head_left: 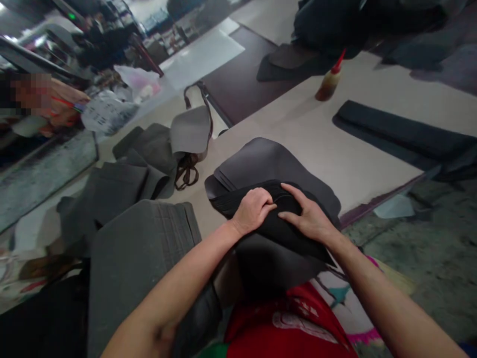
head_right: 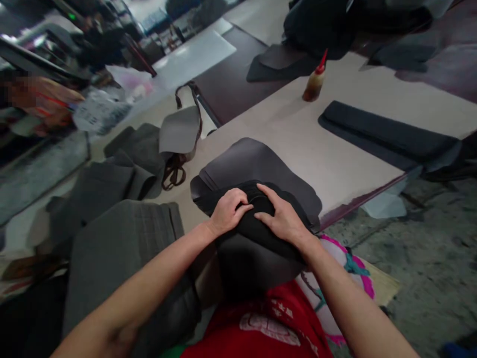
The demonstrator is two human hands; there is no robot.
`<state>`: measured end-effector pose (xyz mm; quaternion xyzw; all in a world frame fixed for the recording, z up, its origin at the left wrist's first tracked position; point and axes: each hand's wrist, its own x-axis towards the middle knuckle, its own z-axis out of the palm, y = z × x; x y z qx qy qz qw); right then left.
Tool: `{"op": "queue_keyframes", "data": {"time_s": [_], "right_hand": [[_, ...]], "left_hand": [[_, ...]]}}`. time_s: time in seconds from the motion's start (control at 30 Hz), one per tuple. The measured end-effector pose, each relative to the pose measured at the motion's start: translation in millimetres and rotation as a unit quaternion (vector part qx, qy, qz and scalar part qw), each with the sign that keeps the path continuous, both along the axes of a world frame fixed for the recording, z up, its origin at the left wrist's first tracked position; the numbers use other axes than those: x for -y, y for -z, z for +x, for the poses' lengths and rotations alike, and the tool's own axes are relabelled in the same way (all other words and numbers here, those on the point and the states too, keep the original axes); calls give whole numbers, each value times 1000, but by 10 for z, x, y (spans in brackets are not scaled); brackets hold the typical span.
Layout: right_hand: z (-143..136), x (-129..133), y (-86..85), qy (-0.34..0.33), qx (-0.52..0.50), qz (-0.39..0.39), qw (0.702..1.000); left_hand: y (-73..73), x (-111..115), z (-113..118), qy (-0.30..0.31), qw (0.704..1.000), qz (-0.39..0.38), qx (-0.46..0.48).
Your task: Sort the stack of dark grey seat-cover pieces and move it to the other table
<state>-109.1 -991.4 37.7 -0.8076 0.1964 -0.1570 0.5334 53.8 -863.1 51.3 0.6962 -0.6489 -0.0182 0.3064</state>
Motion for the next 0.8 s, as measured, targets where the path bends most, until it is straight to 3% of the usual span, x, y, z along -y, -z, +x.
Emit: {"op": "queue_keyframes", "data": {"time_s": [0.1, 0.13, 0.23, 0.27, 0.33, 0.47, 0.67, 0.8], "right_hand": [[63, 16, 36, -8, 4, 1, 1000], [72, 19, 36, -9, 2, 6, 1000], [83, 33, 20, -3, -4, 21, 1000], [86, 41, 16, -1, -3, 26, 1000], [93, 59, 16, 2, -2, 30, 1000], [109, 88, 39, 2, -1, 19, 1000], [119, 108, 82, 2, 5, 23, 1000], [130, 122, 85, 3, 8, 33, 999]], "left_hand": [[55, -364, -159, -51, 997, 6, 60], [108, -556, -224, -16, 996, 24, 79], [350, -1153, -350, 226, 959, 117, 121], [439, -1306, -355, 245, 949, 142, 138], [590, -1484, -317, 227, 931, 224, 180], [711, -1443, -174, 247, 900, 281, 226], [676, -1336, 2, 306, 884, 251, 249], [756, -1392, 84, 308, 898, 185, 254]]}}
